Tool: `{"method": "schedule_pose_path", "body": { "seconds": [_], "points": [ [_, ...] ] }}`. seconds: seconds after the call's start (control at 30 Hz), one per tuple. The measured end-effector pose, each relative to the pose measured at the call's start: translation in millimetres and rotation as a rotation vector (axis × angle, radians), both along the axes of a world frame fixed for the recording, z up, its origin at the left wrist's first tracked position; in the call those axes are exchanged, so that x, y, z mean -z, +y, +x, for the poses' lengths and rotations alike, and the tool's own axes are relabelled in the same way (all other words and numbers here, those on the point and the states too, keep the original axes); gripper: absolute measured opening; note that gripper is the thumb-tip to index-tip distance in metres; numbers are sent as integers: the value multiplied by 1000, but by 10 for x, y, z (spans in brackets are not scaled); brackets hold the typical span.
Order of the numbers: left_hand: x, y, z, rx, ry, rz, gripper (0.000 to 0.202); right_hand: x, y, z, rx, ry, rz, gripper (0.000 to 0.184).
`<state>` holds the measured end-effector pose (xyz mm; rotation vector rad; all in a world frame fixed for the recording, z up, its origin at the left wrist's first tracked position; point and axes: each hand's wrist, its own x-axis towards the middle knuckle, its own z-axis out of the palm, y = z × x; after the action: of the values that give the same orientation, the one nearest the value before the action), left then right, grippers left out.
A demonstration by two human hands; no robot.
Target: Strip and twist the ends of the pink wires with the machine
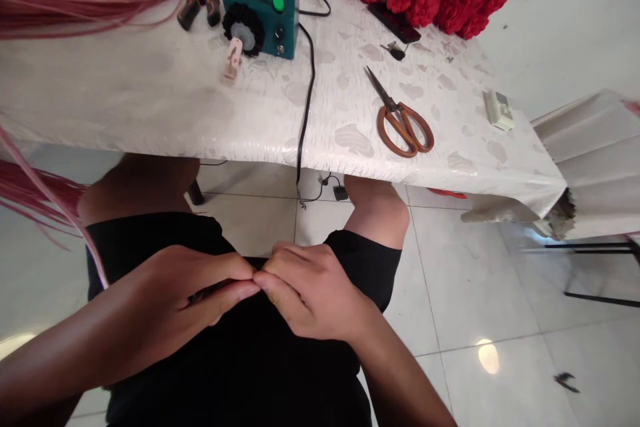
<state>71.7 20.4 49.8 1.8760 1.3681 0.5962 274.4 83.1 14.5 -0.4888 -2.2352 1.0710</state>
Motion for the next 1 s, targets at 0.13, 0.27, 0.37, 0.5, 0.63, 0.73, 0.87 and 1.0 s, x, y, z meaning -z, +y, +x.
{"method": "schedule_pose_path", "body": {
  "seconds": [0.13,0.27,0.37,0.5,0.63,0.73,0.87,1.0],
  "points": [
    [48,-2,-28,85,53,-52,33,-23,1,25,-2,36,-19,21],
    [52,-13,-47,99,45,-87,31,-20,11,34,-10,12,-19,21],
    [71,-18,-40,104,43,-91,31,-3,14,34,-8,-4,-20,20],
    [127,-32,-23,90,37,27,27,1,34,48,-7,-28,-59,19],
    [127,-42,-10,103,69,199,22,-43,77,93,-3,-28,-218,22],
    [105,-29,3,109,93,271,22,-88,78,138,48,-17,-314,22],
    [117,6,29,105,125,299,19,-122,24,148,43,-84,-440,35],
    [138,23,49,104,156,284,20,-121,-19,86,28,-136,-503,35]
  ]
}}
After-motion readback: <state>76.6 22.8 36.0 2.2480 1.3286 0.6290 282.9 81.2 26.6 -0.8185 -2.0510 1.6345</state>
